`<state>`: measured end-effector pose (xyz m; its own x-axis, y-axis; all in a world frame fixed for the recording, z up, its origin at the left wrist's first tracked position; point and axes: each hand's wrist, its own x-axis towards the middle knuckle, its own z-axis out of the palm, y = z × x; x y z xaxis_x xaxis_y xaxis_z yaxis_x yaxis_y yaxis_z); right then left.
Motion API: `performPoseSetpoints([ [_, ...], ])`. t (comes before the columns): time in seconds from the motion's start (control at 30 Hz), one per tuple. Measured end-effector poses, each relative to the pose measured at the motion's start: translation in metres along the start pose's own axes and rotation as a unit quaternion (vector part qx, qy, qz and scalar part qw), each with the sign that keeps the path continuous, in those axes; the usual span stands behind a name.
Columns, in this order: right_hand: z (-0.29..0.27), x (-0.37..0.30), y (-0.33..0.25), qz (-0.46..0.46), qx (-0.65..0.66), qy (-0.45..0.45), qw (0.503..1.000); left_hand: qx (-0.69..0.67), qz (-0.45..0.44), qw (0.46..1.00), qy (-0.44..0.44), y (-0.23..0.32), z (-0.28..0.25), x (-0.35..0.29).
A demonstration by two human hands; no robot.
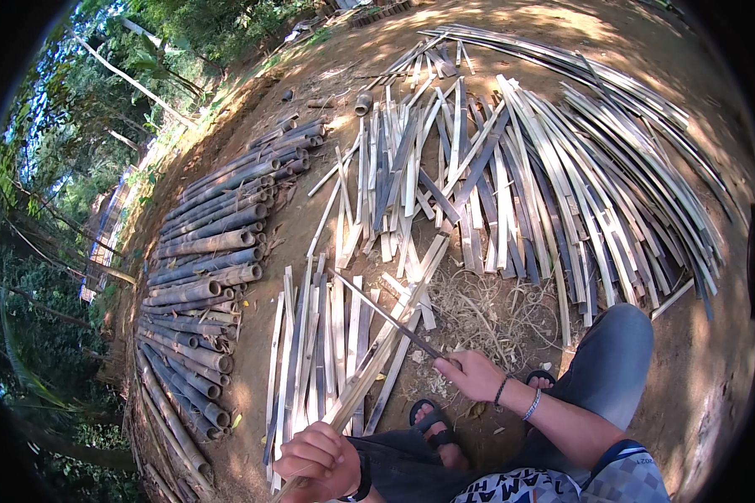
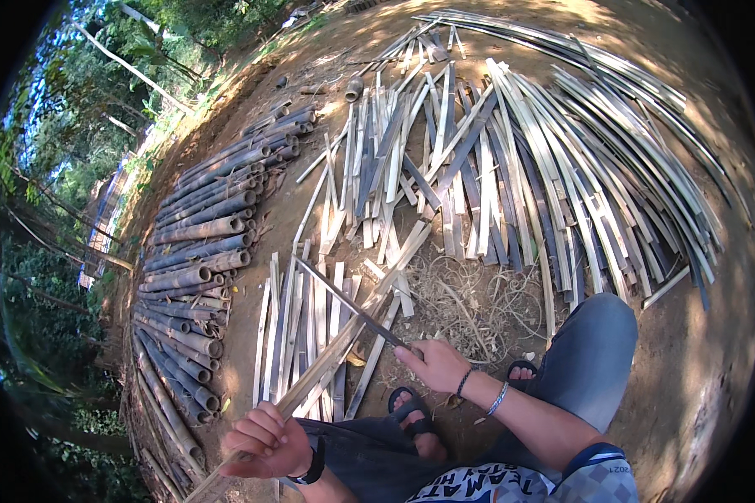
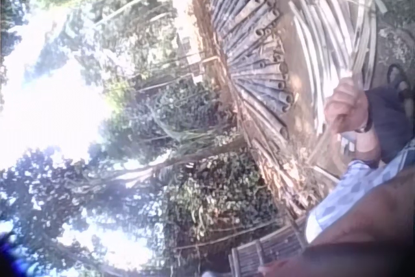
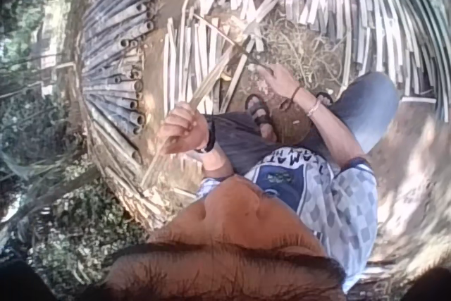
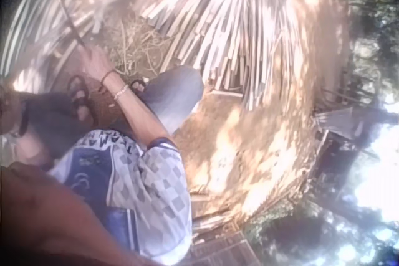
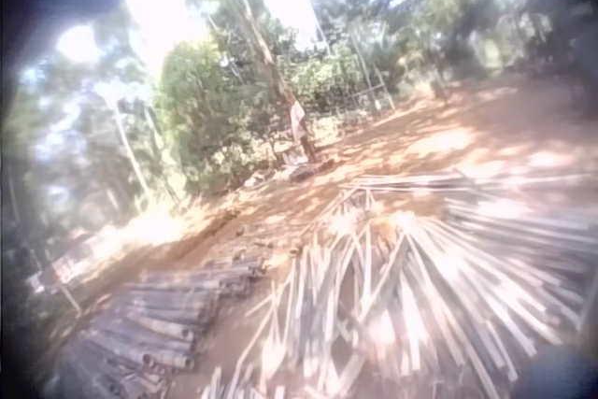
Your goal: The person shaves a long strip of bamboo using a large knife, holding the strip against their leg and pulling the blade toward them to smooth the surface.
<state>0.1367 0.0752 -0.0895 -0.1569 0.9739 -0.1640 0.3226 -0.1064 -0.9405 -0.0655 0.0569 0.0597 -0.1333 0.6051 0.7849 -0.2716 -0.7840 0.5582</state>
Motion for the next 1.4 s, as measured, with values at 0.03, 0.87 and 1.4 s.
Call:
performPoseSetpoints([
  [0.03, 0.002, 0.0, 0.001, 0.007, -0.008, -0.001, 1.0, -0.004, 0.006, 1.0, 0.0, -0.001, 0.001, 0.0],
  [0.87, 0.003, 0.004, -0.003, -0.02, -0.041, -0.012, 0.999, 0.0, 0.006, 1.0, 0.011, 0.002, -0.01, 0.005],
  [1.4, 0.002, 0.029, 0.022, 0.018, -0.053, 0.038, 0.998, 0.005, -0.004, 1.0, -0.019, 0.0, -0.001, 0.005],
])
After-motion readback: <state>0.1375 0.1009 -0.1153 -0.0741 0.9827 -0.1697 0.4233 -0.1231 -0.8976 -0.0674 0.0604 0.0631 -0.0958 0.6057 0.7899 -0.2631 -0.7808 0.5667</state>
